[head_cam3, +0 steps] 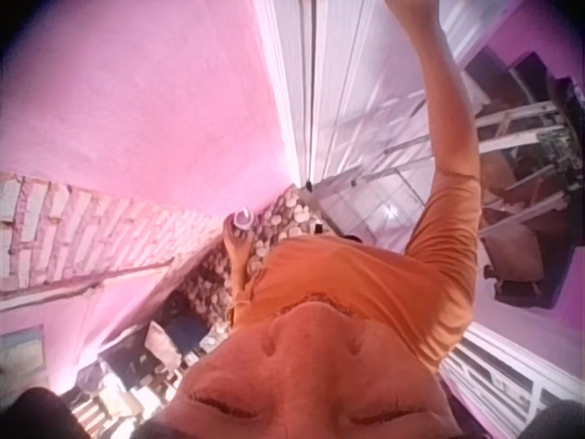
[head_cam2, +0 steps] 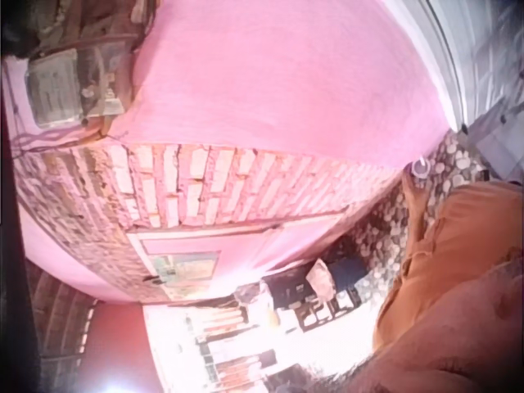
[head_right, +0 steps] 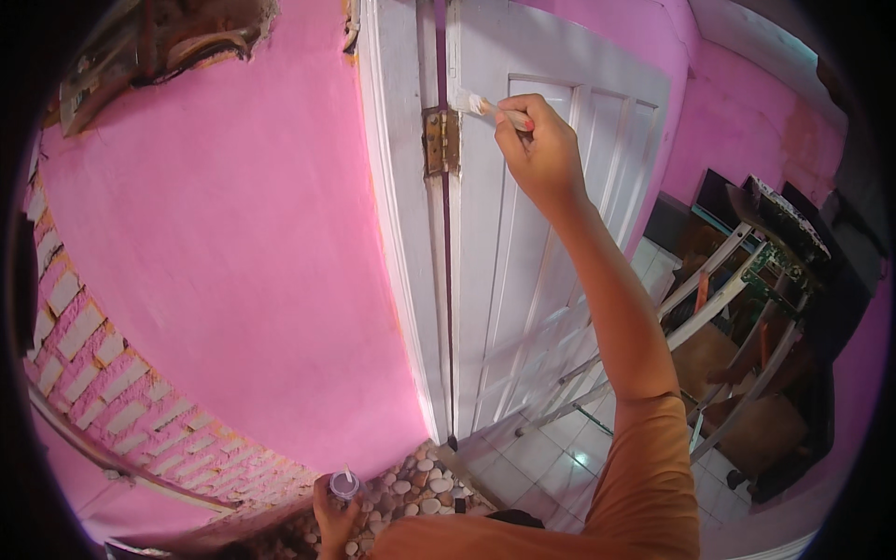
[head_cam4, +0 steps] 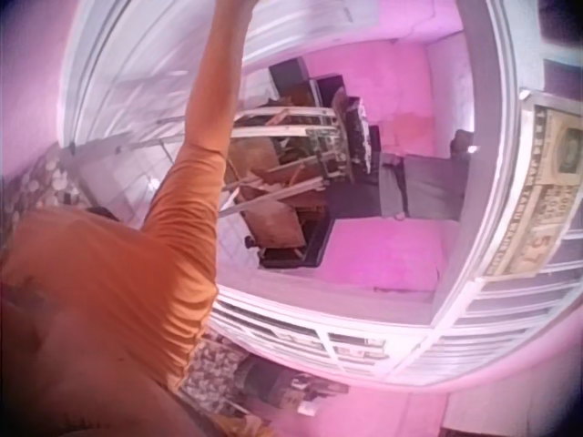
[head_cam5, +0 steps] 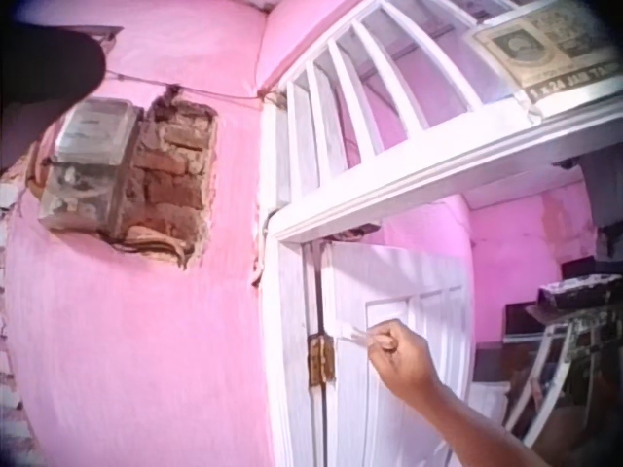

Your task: The person stirs paint in a small cup with a paintbrush, then paints a window frame and a door frame using the brush.

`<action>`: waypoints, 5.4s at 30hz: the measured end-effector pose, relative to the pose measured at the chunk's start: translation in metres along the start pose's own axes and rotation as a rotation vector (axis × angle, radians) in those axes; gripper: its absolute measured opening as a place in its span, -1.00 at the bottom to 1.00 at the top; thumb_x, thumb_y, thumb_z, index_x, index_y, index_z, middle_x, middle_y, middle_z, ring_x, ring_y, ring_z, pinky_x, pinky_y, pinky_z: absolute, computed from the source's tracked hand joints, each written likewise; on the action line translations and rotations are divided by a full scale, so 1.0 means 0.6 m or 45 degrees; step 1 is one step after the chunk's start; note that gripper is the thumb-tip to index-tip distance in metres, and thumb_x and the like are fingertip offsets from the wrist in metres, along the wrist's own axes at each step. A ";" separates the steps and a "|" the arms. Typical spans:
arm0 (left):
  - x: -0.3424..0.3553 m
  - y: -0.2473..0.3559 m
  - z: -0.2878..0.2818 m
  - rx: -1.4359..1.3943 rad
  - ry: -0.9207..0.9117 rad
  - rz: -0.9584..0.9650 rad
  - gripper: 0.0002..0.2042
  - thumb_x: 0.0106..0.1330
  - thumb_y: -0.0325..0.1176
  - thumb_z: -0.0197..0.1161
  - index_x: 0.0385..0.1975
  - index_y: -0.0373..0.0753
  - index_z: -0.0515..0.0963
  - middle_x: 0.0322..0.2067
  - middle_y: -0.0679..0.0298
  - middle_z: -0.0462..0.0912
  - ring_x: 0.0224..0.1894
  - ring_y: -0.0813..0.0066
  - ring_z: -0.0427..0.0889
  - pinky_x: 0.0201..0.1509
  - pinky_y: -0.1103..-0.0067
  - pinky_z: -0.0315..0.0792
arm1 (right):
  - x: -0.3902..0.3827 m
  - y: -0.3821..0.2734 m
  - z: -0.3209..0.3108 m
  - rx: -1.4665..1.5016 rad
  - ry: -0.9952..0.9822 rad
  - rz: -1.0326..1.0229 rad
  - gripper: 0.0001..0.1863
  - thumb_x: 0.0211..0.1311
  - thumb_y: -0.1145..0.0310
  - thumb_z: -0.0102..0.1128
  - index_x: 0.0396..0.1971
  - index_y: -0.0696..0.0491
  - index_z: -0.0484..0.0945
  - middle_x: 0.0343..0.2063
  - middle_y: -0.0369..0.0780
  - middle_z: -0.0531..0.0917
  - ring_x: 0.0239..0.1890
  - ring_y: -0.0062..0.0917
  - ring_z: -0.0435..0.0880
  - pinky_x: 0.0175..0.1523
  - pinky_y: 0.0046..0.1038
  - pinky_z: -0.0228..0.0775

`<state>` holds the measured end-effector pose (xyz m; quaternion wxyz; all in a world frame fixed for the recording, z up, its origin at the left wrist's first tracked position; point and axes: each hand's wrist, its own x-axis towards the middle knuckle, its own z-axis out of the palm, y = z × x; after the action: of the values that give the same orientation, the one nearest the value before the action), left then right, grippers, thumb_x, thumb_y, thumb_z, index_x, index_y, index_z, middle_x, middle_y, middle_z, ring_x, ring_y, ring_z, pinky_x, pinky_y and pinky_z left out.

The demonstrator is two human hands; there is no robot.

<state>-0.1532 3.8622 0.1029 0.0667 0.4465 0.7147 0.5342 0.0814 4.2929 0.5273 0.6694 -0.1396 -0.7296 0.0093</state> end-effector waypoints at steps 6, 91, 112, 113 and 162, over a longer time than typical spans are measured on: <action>0.030 0.047 -0.003 -0.084 0.003 -0.117 -0.37 0.01 -0.37 0.67 0.07 -0.36 0.49 -0.12 0.09 0.61 -0.09 0.21 0.65 0.07 0.39 0.55 | -0.083 -0.031 -0.035 0.478 -0.149 0.407 -0.86 0.45 0.46 0.25 -0.07 0.15 0.63 -0.46 -0.32 0.62 -0.45 -0.68 0.57 -0.34 -0.57 0.41; 0.138 0.151 -0.018 -0.100 0.077 0.171 -0.39 0.05 -0.31 0.66 0.08 -0.33 0.50 -0.06 0.18 0.60 -0.09 0.37 0.58 0.03 0.46 0.48 | -0.506 -0.287 0.080 1.371 -0.378 2.289 -0.86 0.47 0.26 0.23 -0.21 0.00 0.54 -0.47 -0.26 0.70 -0.50 -0.47 0.69 -0.38 -0.41 0.57; 0.146 0.157 0.044 -0.197 -0.012 0.172 -0.48 0.06 -0.41 0.59 0.00 -0.34 0.50 -0.14 0.19 0.59 -0.13 0.37 0.60 0.03 0.45 0.51 | -0.267 -0.107 -0.025 1.227 0.006 1.474 -0.80 0.45 0.32 0.19 -0.11 0.15 0.55 -0.45 -0.16 0.70 -0.48 -0.38 0.72 -0.31 -0.32 0.64; 0.144 0.154 0.045 -0.199 -0.010 0.151 -0.48 0.06 -0.41 0.59 0.00 -0.34 0.49 -0.15 0.19 0.59 -0.13 0.38 0.60 0.03 0.45 0.51 | -0.238 -0.088 -0.029 1.154 0.056 1.434 -0.80 0.45 0.33 0.20 -0.11 0.15 0.55 -0.44 -0.16 0.70 -0.48 -0.37 0.73 -0.30 -0.33 0.65; 0.111 0.101 0.066 -0.147 -0.024 0.028 -0.42 0.02 -0.36 0.64 0.02 -0.35 0.50 -0.15 0.13 0.60 -0.18 0.28 0.64 -0.08 0.42 0.55 | -0.021 0.030 -0.028 0.023 -0.483 0.182 -0.82 0.48 0.44 0.26 -0.04 0.20 0.57 -0.31 -0.23 0.72 -0.27 -0.60 0.80 -0.17 -0.56 0.62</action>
<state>-0.1359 3.9393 0.1616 0.0934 0.4548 0.6770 0.5710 0.1019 4.3048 0.5134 0.5189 -0.1806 -0.8307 0.0895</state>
